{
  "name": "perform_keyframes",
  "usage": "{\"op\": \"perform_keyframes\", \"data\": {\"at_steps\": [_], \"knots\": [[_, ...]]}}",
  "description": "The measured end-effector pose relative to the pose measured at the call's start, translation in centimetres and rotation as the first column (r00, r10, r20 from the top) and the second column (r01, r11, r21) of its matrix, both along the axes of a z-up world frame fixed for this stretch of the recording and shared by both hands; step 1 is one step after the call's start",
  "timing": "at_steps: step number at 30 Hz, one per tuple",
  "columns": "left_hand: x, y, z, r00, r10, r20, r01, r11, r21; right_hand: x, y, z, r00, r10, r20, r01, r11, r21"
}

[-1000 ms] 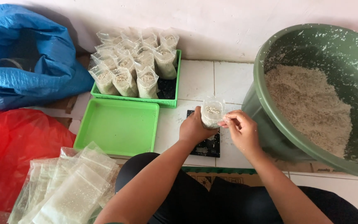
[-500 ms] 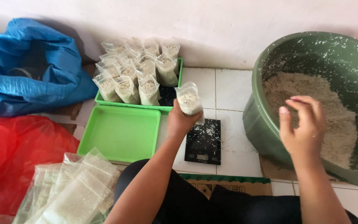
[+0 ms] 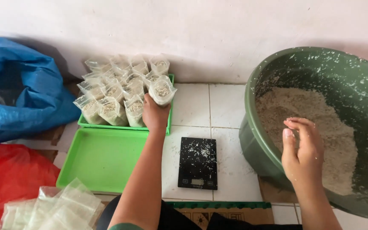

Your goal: The person scoops a granular material from a large green basin into small clear plastic bags using a pink plastic scoop. They place each filled bag on a digital scale to check the weight, then move the completed bag into a green tray. The person cleans the scale between uses and repeats the process.

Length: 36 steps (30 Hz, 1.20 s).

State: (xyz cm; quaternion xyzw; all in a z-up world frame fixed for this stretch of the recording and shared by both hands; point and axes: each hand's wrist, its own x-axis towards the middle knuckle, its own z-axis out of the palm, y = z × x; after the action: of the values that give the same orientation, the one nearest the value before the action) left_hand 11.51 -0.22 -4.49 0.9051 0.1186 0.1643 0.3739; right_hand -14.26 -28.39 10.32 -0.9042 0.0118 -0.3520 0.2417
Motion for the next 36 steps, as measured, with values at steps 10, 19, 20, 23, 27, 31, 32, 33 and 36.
{"op": "perform_keyframes", "data": {"at_steps": [10,19,20,23,27,31,32,33,36], "knots": [[0.8,-0.9,-4.0,0.997,-0.057,-0.047,0.060,0.997,0.058,-0.1,0.8,0.0,0.998,-0.044,-0.036,0.041,0.995,-0.087],[3.3,-0.7,-9.3,0.993,0.119,0.025,-0.112,0.974,-0.196,0.1,1.3,-1.1,0.982,-0.181,-0.063,0.140,0.903,-0.407],[3.4,-0.8,-8.9,0.991,0.133,0.014,-0.125,0.961,-0.246,0.2,1.3,-1.1,0.983,-0.173,-0.057,0.133,0.894,-0.428],[3.4,-0.9,-7.2,0.990,0.140,-0.012,-0.137,0.940,-0.312,0.5,1.3,-1.2,0.985,-0.165,-0.047,0.127,0.885,-0.448],[3.9,-0.8,-8.8,0.990,0.131,0.055,-0.116,0.967,-0.227,0.3,1.3,-1.0,0.990,-0.139,-0.035,0.107,0.879,-0.464],[3.9,-1.0,-9.5,0.989,0.121,-0.090,-0.141,0.956,-0.256,0.3,1.2,-1.3,0.984,-0.171,-0.054,0.127,0.878,-0.461],[3.6,-1.1,-9.4,0.986,0.137,-0.094,-0.157,0.953,-0.258,0.3,1.0,-1.6,0.981,-0.188,-0.043,0.145,0.865,-0.480],[3.3,-1.2,-9.4,0.983,0.153,-0.098,-0.173,0.950,-0.260,0.3,0.8,-1.9,0.978,-0.206,-0.032,0.163,0.852,-0.498],[2.6,-1.3,-9.1,0.989,0.123,-0.081,-0.143,0.940,-0.310,0.4,0.9,-1.5,0.986,-0.165,-0.004,0.138,0.837,-0.529]]}}
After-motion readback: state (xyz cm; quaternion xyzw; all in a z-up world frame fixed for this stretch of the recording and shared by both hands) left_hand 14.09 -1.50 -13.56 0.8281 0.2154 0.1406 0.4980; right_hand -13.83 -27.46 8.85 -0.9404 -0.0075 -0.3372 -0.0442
